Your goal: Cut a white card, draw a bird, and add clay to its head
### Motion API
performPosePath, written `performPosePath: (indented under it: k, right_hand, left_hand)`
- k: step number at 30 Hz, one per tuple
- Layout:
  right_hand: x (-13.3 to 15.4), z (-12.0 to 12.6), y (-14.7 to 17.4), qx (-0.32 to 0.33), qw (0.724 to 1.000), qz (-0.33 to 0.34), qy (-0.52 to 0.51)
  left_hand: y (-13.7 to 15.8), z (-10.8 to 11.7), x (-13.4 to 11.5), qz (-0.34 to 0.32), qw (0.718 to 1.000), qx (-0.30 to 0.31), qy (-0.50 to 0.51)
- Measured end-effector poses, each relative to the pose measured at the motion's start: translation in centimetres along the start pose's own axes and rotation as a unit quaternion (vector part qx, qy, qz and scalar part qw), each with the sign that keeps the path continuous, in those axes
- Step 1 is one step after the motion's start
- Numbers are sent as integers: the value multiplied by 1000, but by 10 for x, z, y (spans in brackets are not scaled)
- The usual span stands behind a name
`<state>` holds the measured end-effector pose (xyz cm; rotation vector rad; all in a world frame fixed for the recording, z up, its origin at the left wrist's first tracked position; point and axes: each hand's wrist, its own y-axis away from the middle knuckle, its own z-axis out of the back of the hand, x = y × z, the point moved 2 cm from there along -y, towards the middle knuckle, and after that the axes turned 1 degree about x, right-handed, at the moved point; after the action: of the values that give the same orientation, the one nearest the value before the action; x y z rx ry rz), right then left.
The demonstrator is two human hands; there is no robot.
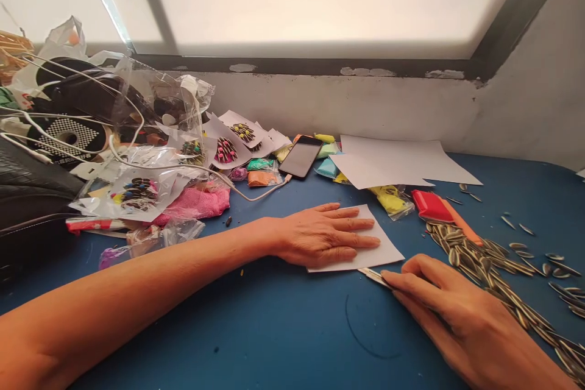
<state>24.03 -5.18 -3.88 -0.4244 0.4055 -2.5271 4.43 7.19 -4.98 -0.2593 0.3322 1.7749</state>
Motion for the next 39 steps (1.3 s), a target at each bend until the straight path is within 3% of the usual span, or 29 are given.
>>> performPosePath:
  k: [4, 12, 22, 34, 39]
  right_hand:
    - [-1, 1, 0, 5, 1000, -8, -1]
    - [-7, 10, 1, -46, 996, 2, 70]
    - [-7, 13, 0, -23, 999, 2, 23]
    - [-9, 5, 7, 2, 1000, -16, 5]
    - [-6, 7, 4, -1, 1000, 5, 4]
  left_hand:
    - [0, 0, -4, -16, 1000, -8, 3]
    - [-7, -3, -12, 30, 996, -82, -35]
    - [5, 13, -8, 16, 998, 22, 48]
    - [5, 1, -8, -1, 1000, -12, 11]
    - [5, -2, -11, 5, 999, -32, -21]
